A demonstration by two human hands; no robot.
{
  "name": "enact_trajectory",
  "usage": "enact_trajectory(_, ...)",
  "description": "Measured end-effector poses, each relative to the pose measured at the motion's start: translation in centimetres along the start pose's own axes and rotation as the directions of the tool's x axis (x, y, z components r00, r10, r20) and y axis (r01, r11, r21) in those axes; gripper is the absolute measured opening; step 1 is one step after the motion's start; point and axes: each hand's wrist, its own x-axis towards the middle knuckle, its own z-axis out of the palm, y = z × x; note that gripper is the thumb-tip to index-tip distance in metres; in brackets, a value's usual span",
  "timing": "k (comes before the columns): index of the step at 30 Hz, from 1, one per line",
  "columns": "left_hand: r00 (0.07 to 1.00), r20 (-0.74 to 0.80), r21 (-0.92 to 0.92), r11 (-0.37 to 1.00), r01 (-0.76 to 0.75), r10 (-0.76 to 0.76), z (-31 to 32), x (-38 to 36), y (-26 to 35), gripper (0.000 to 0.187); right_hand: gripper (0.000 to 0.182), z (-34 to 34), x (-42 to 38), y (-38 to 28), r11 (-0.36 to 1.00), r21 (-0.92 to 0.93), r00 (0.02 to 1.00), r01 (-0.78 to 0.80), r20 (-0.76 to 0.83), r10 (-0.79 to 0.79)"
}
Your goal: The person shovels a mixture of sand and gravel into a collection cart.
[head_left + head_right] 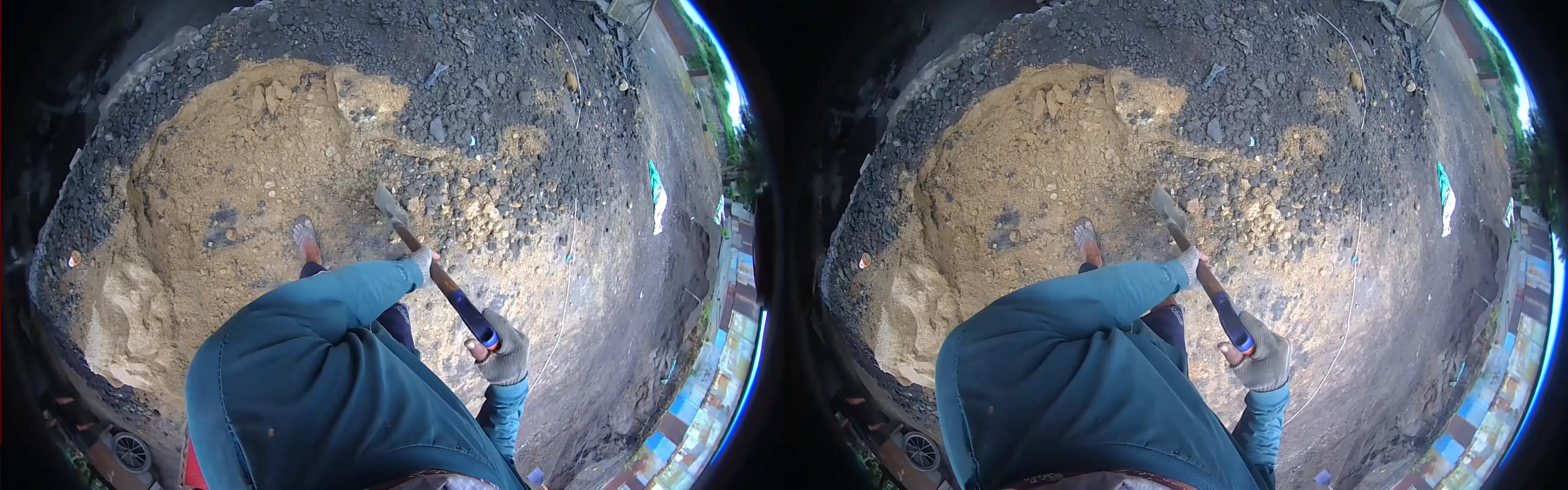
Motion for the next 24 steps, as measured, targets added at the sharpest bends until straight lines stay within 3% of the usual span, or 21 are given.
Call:
enact_trajectory(2,0.999,0.015,-0.04,0.999,0.035,-0.034,3.3,-3.3,0.2,0.018,0.06,-4.8,0.4,-1.5,0.97,-0.09,0.966,0.226,0.148,-0.212)
enact_trajectory(5,0.999,-0.03,0.038,0.998,-0.041,0.042,6.9,-5.0,2.9,0.011,0.048,-9.1,-0.3,-3.1,0.901,-0.213,0.923,0.377,0.167,-0.347)
enact_trajectory(6,0.993,0.037,-0.067,0.991,-0.112,0.115,8.0,-3.6,2.8,0.011,0.044,-10.0,0.0,-3.6,0.897,-0.302,0.945,0.322,0.056,-0.321)
enact_trajectory(7,0.978,0.092,-0.174,0.97,-0.171,0.189,9.2,-3.6,2.7,0.013,0.037,-10.4,-0.3,-3.4,0.953,-0.272,0.977,0.135,-0.124,-0.174)
enact_trajectory(8,0.972,0.166,-0.302,0.947,-0.111,0.167,10.4,-3.7,3.0,0.006,0.04,-10.8,-0.7,-3.3,0.982,-0.184,0.955,-0.039,-0.296,-0.018)
enact_trajectory(10,0.958,0.239,-0.47,0.882,-0.032,0.162,14.0,-8.0,4.2,0.01,0.067,-11.4,-0.4,-1.1,0.999,0.004,0.853,-0.048,-0.52,0.043)
enact_trajectory(11,0.91,0.348,-0.531,0.848,-0.007,0.226,15.3,-9.3,4.0,0.014,0.072,-12.1,-0.7,0.3,0.942,0.329,0.807,-0.071,-0.536,0.248)
enact_trajectory(13,0.859,0.461,-0.547,0.834,0.077,0.222,18.7,-12.2,4.0,0.019,0.071,-16.5,-0.5,1.3,0.825,0.55,0.902,-0.13,-0.28,0.329)
enact_trajectory(14,0.845,0.503,-0.537,0.832,0.141,0.181,20.3,-16.0,3.7,0.02,0.069,-17.7,0.5,1.2,0.851,0.523,0.935,-0.055,-0.272,0.228)
enact_trajectory(15,0.799,0.579,-0.508,0.838,0.201,0.159,21.7,-18.5,3.2,0.02,0.07,-18.3,1.8,-1.6,0.87,0.477,0.898,-0.129,-0.316,0.306)
enact_trajectory(17,0.819,0.536,-0.468,0.879,0.087,0.204,24.1,-20.6,3.9,0.019,0.068,-19.6,4.2,-4.5,0.882,0.449,0.916,-0.143,-0.276,0.289)
enact_trajectory(20,0.787,0.539,-0.516,0.856,0.027,0.301,22.8,-20.6,10.0,0.017,0.065,-16.1,10.3,-6.5,0.984,0.169,0.978,-0.061,-0.188,0.093)
enact_trajectory(21,0.779,0.558,-0.524,0.849,0.065,0.285,20.7,-16.0,14.5,0.015,0.06,-10.6,14.0,-9.4,0.974,0.19,0.985,-0.123,-0.099,0.143)
enact_trajectory(22,0.78,0.481,-0.542,0.835,-0.093,0.4,16.7,-12.4,19.9,0.014,0.051,-3.2,18.1,-8.6,0.962,0.241,0.989,-0.128,-0.037,0.141)
enact_trajectory(23,0.838,0.423,-0.479,0.87,-0.116,0.345,12.6,-7.2,24.6,0.015,0.045,2.1,20.4,-6.8,0.972,0.131,0.98,0.193,-0.081,-0.183)
enact_trajectory(24,0.784,0.414,-0.429,0.859,-0.28,0.463,8.3,-3.8,27.2,0.014,0.048,7.5,20.8,-4.0,0.948,0.231,0.975,0.221,-0.089,-0.206)
